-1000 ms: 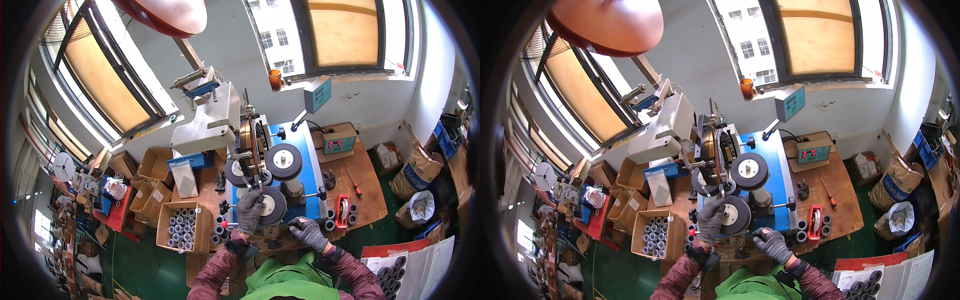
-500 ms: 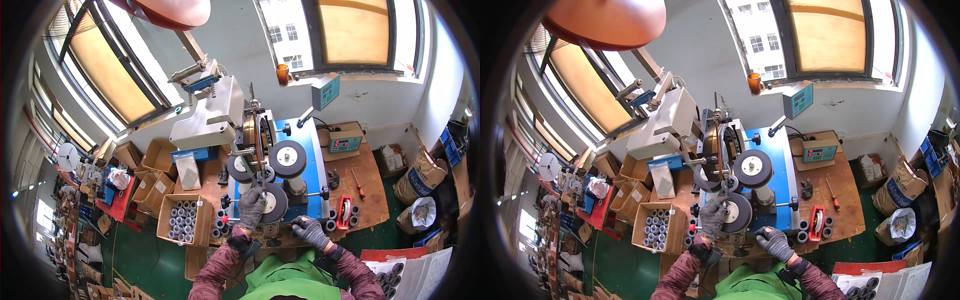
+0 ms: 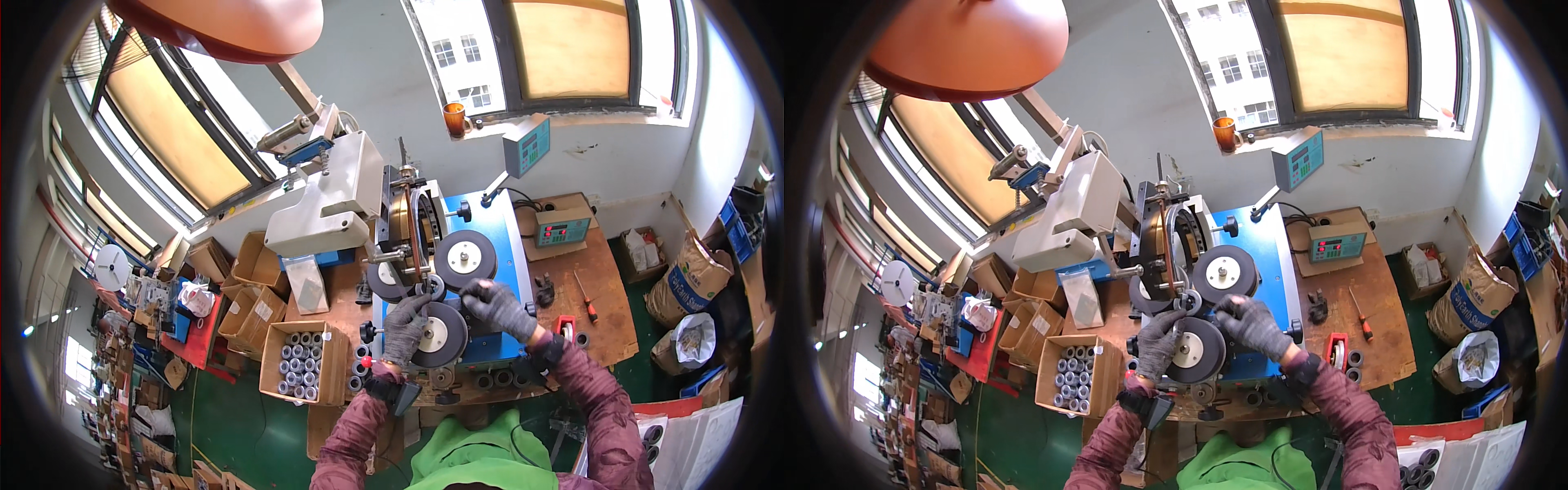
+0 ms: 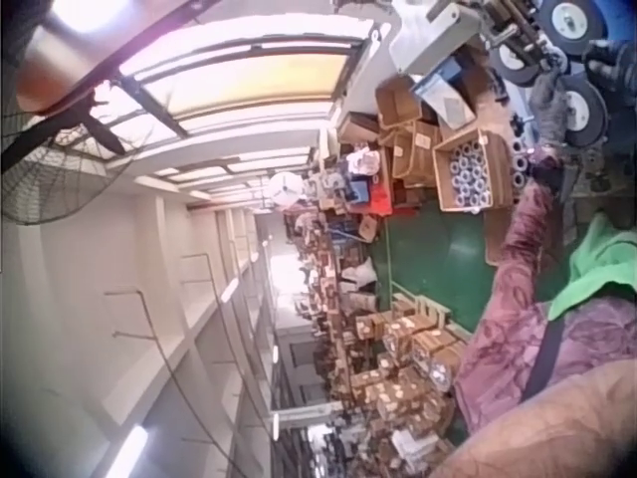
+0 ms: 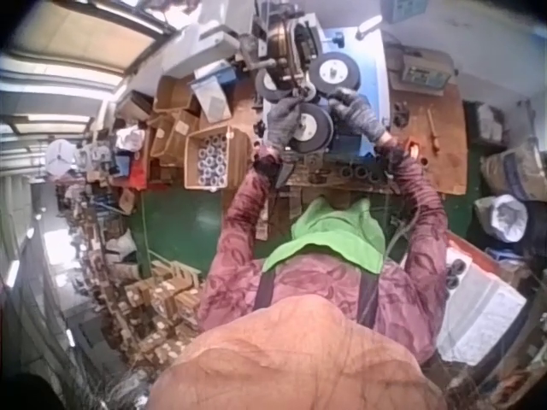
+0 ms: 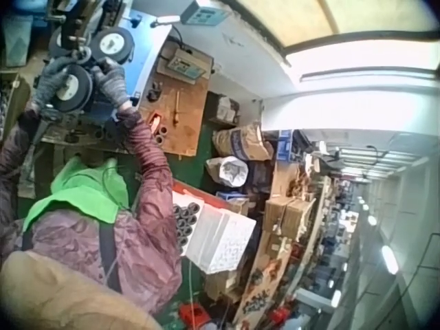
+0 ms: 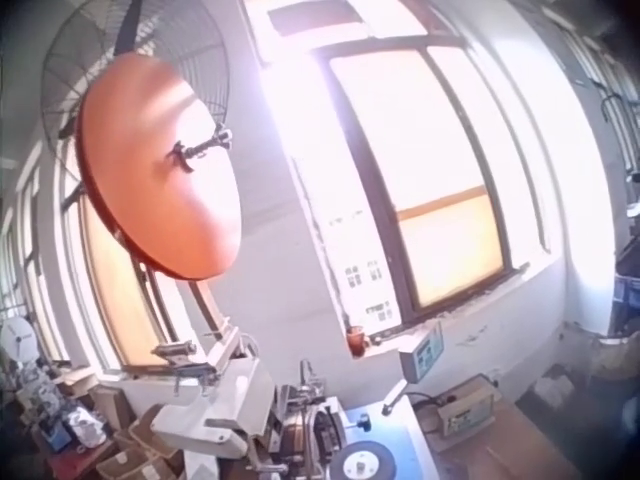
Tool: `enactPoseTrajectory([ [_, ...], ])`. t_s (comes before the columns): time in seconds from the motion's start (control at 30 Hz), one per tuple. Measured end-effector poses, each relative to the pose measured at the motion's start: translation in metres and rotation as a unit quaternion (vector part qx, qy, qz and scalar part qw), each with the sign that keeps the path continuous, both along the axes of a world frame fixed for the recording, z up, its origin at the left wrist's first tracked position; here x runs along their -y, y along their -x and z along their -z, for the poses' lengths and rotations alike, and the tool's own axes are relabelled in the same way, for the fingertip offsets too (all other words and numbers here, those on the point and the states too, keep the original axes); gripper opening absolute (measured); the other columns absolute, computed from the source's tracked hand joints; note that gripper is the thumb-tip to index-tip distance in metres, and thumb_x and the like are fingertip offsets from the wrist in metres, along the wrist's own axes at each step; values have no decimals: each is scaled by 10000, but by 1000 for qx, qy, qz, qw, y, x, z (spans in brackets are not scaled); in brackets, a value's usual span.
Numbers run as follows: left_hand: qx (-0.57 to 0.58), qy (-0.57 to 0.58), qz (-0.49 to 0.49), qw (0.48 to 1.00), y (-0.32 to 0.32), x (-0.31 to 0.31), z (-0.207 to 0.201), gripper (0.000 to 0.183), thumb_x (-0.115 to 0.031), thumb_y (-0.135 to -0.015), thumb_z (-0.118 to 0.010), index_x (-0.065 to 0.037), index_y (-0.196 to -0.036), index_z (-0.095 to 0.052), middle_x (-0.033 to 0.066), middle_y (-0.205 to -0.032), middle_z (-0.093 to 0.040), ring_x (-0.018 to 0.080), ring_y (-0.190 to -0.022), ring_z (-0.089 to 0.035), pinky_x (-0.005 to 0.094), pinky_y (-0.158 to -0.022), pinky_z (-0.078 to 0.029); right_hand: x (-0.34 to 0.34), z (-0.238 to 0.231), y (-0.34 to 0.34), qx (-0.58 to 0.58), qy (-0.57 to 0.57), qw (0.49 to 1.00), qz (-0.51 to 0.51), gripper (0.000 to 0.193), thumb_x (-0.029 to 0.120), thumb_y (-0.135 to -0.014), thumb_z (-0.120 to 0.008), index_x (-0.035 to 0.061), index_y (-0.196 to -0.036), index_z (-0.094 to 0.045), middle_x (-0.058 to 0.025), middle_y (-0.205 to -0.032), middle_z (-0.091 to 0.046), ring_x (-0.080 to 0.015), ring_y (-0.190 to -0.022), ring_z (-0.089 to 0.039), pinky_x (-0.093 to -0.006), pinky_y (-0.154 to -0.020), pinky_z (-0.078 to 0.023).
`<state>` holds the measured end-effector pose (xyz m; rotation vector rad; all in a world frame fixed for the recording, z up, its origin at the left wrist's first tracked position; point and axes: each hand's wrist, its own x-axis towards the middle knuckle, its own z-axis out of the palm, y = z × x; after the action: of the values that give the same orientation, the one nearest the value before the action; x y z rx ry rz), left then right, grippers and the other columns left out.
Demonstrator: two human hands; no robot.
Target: Operate an industrial machine to process small metal rings and organize them into trays.
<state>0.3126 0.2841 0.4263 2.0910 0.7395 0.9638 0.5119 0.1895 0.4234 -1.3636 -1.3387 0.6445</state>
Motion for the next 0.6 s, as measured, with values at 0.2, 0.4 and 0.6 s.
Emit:
enactPoseTrajectory([
  [0.2, 9, 20, -31, 999, 7, 12, 0, 239, -48, -804, -581, -27, -1037, -629, 115, -926, -626, 206, -863, -599, 291, -780, -463, -34, -13, 3, 9, 14, 1000, 5, 180, 130, -807, -586, 10, -934, -631, -160, -813, -638, -268, -757, -630, -347, -713, -486],
  [0.4, -35, -27, -60, 997, 12, 23, 2, 301, 0, -713, -582, -56, -1003, -639, 108, -926, -623, 238, -864, -597, 311, -761, -467, -34, 3, 0, -24, 35, 999, 21, 178, 129, -810, -582, 4, -926, -632, -156, -820, -646, -270, -771, -635, -343, -720, -486],
  [0.6, -36, 25, -38, 998, 7, 19, 2, 335, -18, -691, -597, -69, -1018, -645, 109, -956, -629, 259, -861, -608, 337, -767, -474, -25, 9, -4, -46, 35, 998, 26, 176, 135, -810, -577, 10, -921, -634, -155, -834, -646, -272, -785, -635, -344, -724, -487],
])
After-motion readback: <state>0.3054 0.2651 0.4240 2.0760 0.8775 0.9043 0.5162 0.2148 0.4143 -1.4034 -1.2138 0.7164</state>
